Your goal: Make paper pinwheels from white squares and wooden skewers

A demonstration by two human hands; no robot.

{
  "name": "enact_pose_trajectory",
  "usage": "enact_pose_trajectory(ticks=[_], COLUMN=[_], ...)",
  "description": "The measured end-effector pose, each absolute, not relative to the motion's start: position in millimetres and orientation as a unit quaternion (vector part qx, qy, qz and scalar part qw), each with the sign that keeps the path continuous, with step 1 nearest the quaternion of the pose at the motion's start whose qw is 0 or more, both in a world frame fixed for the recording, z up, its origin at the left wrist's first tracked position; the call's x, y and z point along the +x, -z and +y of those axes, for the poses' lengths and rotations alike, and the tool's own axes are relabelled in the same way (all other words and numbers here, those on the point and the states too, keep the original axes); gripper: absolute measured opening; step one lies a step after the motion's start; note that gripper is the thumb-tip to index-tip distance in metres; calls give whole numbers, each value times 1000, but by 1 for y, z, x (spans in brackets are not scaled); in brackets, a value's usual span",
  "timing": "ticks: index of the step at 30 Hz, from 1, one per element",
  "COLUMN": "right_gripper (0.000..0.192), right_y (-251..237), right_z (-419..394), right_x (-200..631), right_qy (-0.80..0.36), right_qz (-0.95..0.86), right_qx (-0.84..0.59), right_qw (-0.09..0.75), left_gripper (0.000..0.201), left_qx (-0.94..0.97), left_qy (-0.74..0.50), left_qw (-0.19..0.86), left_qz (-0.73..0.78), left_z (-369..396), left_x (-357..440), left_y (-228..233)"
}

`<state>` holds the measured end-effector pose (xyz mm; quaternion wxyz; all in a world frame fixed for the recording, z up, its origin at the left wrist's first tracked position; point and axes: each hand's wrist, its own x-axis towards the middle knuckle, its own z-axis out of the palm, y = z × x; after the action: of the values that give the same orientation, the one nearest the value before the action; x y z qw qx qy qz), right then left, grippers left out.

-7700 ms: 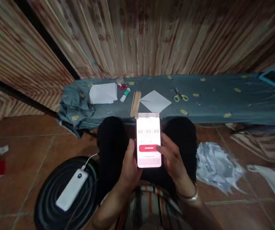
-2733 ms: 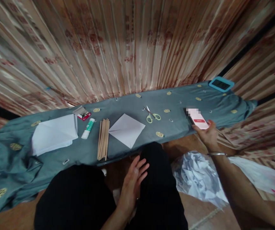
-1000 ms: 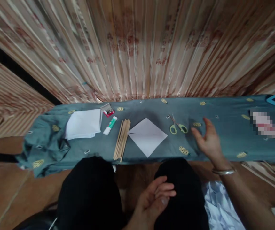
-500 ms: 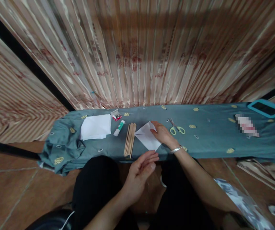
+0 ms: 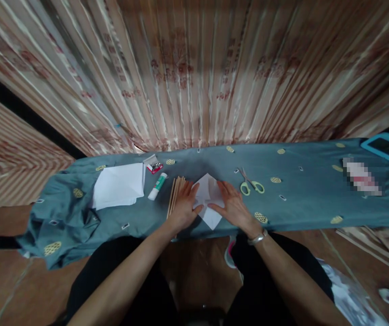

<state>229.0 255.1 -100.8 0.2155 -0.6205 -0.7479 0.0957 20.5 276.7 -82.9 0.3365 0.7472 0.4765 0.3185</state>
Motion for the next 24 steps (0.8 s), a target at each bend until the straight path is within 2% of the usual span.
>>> enact_pose_trajectory(ticks=[2, 4, 11, 17, 24], right_gripper=[85, 84, 51, 41, 36], right_y=[98, 93, 80, 70, 69], right_z=[254, 254, 244, 243, 249], right_x=[225, 222, 198, 186, 172], right_qy=[-105, -122, -197, -172, -224], right_qz=[-750, -754, -730, -663, -662], right_qx=[-622, -612, -580, -599, -581], right_qw=[200, 204, 303, 415, 416], left_gripper=[70, 73, 65, 50, 22], left_qx=[760, 773, 824, 717, 525], left_qy=[-296, -276, -213, -304, -399], left_qw=[340, 340, 289, 445, 614], left_qz=[468, 458, 438, 442, 434], left_z=[277, 278, 279, 277, 267], left_x=[21, 23, 32, 45, 51], left_y=[85, 85, 86, 77, 74])
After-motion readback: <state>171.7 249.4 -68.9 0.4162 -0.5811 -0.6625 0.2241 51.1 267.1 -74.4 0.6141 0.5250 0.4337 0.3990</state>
